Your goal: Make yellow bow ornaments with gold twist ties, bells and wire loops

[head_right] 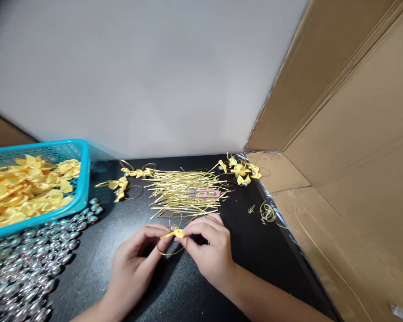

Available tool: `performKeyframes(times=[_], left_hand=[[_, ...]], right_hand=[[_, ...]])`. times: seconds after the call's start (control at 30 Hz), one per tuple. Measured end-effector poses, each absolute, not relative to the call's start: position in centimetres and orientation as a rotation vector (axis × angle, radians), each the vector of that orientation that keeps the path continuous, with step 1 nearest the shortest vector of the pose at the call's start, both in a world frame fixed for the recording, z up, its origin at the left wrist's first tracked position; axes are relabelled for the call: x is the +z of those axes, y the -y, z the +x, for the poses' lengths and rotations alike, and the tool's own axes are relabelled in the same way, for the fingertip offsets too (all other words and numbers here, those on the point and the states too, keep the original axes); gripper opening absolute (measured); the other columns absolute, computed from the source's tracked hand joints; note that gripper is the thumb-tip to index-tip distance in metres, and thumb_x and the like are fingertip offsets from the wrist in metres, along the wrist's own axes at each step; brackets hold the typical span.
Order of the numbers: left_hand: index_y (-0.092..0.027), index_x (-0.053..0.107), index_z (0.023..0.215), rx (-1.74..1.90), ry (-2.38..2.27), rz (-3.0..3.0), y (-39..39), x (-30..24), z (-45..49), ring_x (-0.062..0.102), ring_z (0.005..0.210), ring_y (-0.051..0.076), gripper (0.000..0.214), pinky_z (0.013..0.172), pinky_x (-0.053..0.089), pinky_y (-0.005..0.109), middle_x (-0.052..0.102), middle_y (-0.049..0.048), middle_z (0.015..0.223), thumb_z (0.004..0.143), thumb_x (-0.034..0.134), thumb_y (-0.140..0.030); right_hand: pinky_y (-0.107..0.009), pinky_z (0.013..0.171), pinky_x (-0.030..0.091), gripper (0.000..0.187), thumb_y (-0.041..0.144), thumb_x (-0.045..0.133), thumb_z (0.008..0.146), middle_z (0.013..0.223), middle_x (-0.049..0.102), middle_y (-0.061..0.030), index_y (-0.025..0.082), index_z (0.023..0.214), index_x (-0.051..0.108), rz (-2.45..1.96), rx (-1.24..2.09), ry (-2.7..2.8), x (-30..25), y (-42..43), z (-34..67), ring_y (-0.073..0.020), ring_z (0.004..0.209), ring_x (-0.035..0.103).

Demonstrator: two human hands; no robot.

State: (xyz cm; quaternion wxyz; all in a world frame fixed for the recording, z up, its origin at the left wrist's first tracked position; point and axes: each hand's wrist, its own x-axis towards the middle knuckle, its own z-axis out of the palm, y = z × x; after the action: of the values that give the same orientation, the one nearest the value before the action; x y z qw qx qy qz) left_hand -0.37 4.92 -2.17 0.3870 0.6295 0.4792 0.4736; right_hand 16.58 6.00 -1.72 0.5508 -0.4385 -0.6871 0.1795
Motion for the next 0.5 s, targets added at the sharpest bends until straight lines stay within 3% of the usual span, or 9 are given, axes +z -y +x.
performKeyframes(times=[0.23, 0.37, 0.5], left_hand=[[-0.023, 0.065, 0.085, 1.281, -1.233, 1.809, -4.65, -1.83, -0.57, 0.062, 0.084, 0.016, 0.012, 0.073, 0.049, 0.026, 0.064, 0.0011, 0.089, 0.083, 0.064, -0.011], [-0.024, 0.064, 0.086, 1.265, -1.210, 1.758, -4.46, -1.99, -0.64, 0.063, 0.092, 0.017, 0.013, 0.080, 0.048, 0.027, 0.065, 0.0017, 0.098, 0.085, 0.061, -0.011], [-0.023, 0.063, 0.085, 1.175, -1.160, 1.470, -4.68, -1.97, -0.54, 0.065, 0.083, 0.017, 0.007, 0.075, 0.050, 0.026, 0.069, 0.0012, 0.088, 0.089, 0.058, -0.018]], right_hand=[[-0.036, 0.071, 0.045, 0.017, 0.005, 0.071, 0.075, 0.071, 0.071, 0.0000, 0.021, 0.076, 0.067, -0.956, 0.225, 1.762, -1.02, -6.04, 16.79, -0.0166, 0.069, 0.062], [-0.035, 0.071, 0.048, 0.023, 0.000, 0.061, 0.080, 0.078, 0.075, -0.0013, 0.022, 0.084, 0.067, -0.852, 0.369, 1.776, -1.00, -6.27, 16.61, -0.0154, 0.069, 0.066], [-0.031, 0.064, 0.051, 0.017, 0.004, 0.067, 0.077, 0.070, 0.074, -0.0024, 0.021, 0.081, 0.070, -0.903, 0.632, 1.636, -1.52, -6.21, 16.39, -0.0155, 0.063, 0.066]])
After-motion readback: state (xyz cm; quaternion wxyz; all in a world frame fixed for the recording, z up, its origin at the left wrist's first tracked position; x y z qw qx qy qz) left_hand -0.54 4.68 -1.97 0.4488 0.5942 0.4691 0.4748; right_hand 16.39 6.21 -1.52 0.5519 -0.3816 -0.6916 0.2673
